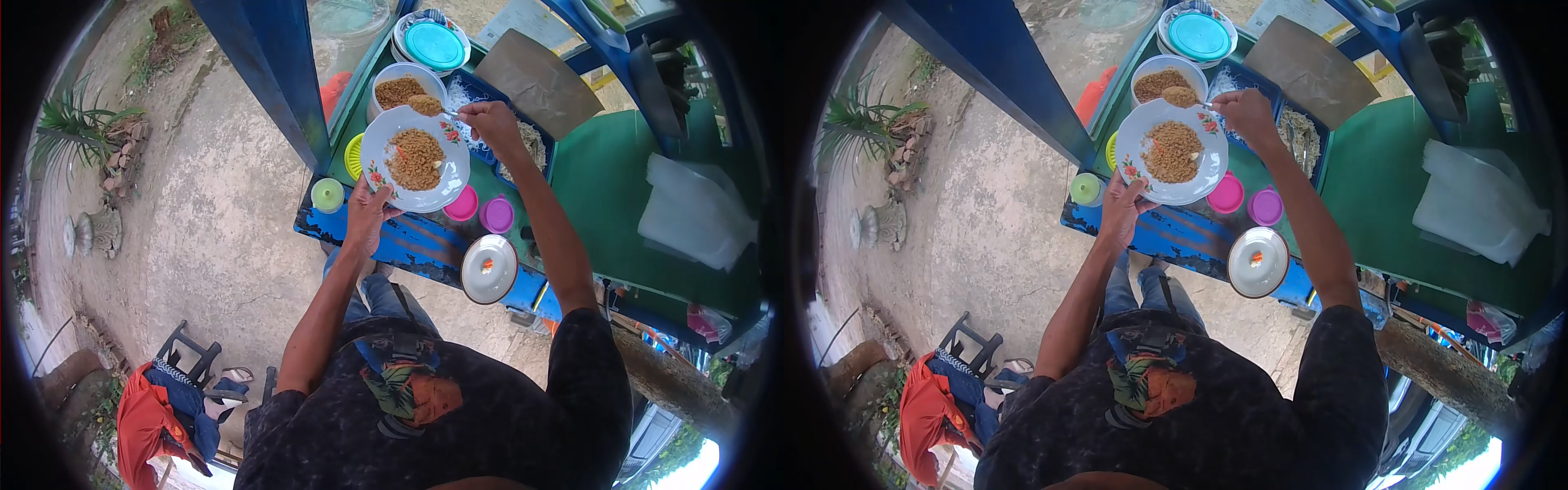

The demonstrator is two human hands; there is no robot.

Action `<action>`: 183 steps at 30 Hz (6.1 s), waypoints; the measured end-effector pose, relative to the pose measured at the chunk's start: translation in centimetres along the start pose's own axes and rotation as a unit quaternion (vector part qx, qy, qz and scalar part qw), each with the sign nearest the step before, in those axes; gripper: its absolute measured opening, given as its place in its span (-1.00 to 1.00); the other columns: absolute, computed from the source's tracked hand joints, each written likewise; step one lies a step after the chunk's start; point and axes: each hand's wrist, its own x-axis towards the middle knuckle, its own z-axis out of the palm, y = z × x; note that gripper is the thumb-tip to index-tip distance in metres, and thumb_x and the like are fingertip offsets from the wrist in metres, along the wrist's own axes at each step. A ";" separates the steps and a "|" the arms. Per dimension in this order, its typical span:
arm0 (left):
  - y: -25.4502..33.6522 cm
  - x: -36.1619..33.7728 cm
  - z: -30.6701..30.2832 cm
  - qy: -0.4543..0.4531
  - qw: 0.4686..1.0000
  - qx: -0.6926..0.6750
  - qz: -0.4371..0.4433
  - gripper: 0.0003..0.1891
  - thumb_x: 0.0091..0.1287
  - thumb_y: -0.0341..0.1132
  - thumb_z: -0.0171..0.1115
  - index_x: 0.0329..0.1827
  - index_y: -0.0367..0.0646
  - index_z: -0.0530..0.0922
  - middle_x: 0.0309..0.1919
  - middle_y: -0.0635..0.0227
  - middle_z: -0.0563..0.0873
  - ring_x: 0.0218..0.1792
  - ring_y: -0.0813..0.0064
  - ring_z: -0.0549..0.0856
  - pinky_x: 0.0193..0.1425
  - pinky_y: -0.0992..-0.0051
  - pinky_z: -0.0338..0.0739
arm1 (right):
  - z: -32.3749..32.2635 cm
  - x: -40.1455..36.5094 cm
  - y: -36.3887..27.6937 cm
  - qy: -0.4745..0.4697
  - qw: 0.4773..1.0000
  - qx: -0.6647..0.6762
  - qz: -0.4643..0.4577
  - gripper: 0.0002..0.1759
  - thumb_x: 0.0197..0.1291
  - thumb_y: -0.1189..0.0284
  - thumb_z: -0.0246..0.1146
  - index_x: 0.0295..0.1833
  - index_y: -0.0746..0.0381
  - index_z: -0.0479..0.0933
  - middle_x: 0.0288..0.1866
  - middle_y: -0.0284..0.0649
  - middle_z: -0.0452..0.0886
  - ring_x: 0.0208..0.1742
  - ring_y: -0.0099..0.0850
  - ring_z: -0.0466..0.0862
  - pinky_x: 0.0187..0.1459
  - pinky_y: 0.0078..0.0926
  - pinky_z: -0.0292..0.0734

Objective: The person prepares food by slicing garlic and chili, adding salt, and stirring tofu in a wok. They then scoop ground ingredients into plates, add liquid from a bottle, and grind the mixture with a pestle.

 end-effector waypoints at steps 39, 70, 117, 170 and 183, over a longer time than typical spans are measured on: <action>-16.8 -10.6 -8.0 0.009 0.996 0.001 -0.092 -0.55 0.51 -0.41 0.29 0.41 -0.08 0.41 0.12 0.29 0.74 -0.01 0.39 0.83 -0.05 0.35 0.84 | -1.2 -22.6 6.2 0.167 0.966 0.191 0.050 -0.77 0.34 0.41 0.40 0.00 0.30 0.77 -0.54 -0.37 0.66 -0.53 -0.69 0.56 -0.47 -0.62 0.38; -16.3 -9.8 2.2 -0.214 0.948 0.197 -0.128 -0.41 0.53 -0.49 0.06 0.62 -0.22 0.19 0.04 0.12 0.73 -0.17 0.41 0.82 -0.10 0.35 0.86 | 5.9 6.0 0.7 0.132 0.888 -0.389 -0.207 -0.84 0.27 0.45 0.22 -0.13 0.24 0.66 -0.06 -0.06 0.70 -0.09 0.00 0.78 -0.05 0.00 0.67; 7.1 -0.6 0.1 -0.011 0.995 0.091 -0.031 -0.53 0.51 -0.44 0.03 0.48 -0.23 0.35 0.07 0.05 0.75 -0.06 0.25 0.85 0.03 0.25 0.84 | 0.2 7.5 -0.1 -0.056 0.998 -0.029 0.020 -0.75 0.21 0.32 0.42 -0.16 0.29 0.81 -0.53 -0.21 0.71 -0.61 -0.48 0.63 -0.51 -0.47 0.49; 7.7 -1.9 -0.9 -0.004 0.996 0.089 -0.012 -0.55 0.55 -0.42 0.02 0.48 -0.23 0.34 0.11 0.06 0.74 -0.03 0.23 0.85 0.02 0.27 0.84 | 0.3 7.8 -1.1 -0.064 0.996 -0.049 0.032 -0.83 0.23 0.29 0.45 -0.27 0.17 0.81 -0.61 -0.31 0.62 -0.63 -0.57 0.56 -0.56 -0.49 0.43; 7.2 -0.1 -0.3 -0.002 0.997 0.076 -0.004 -0.60 0.56 -0.44 0.03 0.44 -0.18 0.38 0.12 0.14 0.74 -0.03 0.29 0.84 0.02 0.27 0.83 | 1.3 1.8 -3.5 0.172 0.925 -0.242 -0.237 -0.85 0.16 0.48 0.31 -0.18 0.21 0.75 -0.16 -0.11 0.70 -0.11 -0.06 0.74 -0.11 -0.06 0.64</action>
